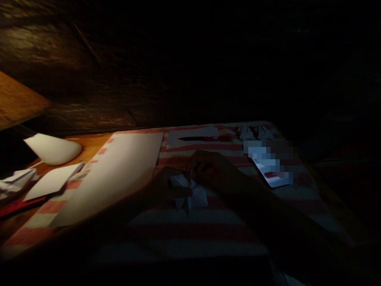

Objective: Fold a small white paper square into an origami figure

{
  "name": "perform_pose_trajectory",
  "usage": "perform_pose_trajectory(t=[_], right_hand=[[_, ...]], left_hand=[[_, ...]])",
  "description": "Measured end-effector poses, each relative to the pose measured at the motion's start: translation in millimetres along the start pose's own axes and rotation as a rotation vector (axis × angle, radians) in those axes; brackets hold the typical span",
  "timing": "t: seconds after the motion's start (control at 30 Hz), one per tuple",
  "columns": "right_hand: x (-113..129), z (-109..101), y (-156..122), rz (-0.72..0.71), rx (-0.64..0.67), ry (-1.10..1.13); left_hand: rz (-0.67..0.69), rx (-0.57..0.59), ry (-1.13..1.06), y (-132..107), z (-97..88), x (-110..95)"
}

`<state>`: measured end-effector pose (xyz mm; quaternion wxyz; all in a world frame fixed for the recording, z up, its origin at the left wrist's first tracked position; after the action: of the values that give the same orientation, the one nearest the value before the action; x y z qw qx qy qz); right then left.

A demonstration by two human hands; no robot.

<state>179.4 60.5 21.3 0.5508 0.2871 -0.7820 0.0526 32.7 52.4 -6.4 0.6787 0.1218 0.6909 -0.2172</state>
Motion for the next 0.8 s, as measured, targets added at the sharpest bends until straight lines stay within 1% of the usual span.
perform_pose_trajectory(t=[0.1,0.17,0.27,0.37,0.53,0.63,0.73,0.8], right_hand=[[-3.1,0.2,-1.0,0.066,-0.004,0.036],[-3.0,-0.9,-0.9,0.074,-0.014,0.052],[-2.2,-0.7,-0.3,0.086,-0.005,0.083],[-4.5,2.3,-1.1,0.145,0.027,0.124],[-12.4,5.6,-4.0,0.222,0.056,0.134],[-14.1,6.0,-3.8,0.235,0.071,0.109],[-13.2,4.6,-3.0,0.230,0.053,0.138],[-13.3,2.1,-3.7,0.212,0.020,0.183]], left_hand=[[-0.075,0.022,-0.104,-1.7,2.2,2.9],[-0.063,0.029,-0.135,-1.0,3.3,1.5],[-0.023,0.005,-0.094,1.1,2.5,0.7],[-0.023,-0.023,-0.030,0.8,1.2,4.7],[-0.067,-0.029,0.001,-5.6,4.9,11.6],[-0.046,-0.032,-0.007,-6.5,6.2,8.8],[-0.026,-0.036,-0.022,-3.4,4.1,5.0],[-0.039,-0.007,-0.069,-1.0,3.8,4.4]])
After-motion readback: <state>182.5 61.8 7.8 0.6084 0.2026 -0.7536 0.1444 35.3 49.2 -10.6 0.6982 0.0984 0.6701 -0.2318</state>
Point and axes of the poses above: each hand's wrist, its own y-axis towards the middle knuckle, its own z-axis out of the palm, x = y × z, the point moved 6 cm from there along y, towards the middle knuckle, and after that the axes turned 12 degrees about -y, right-handed, at the moved point
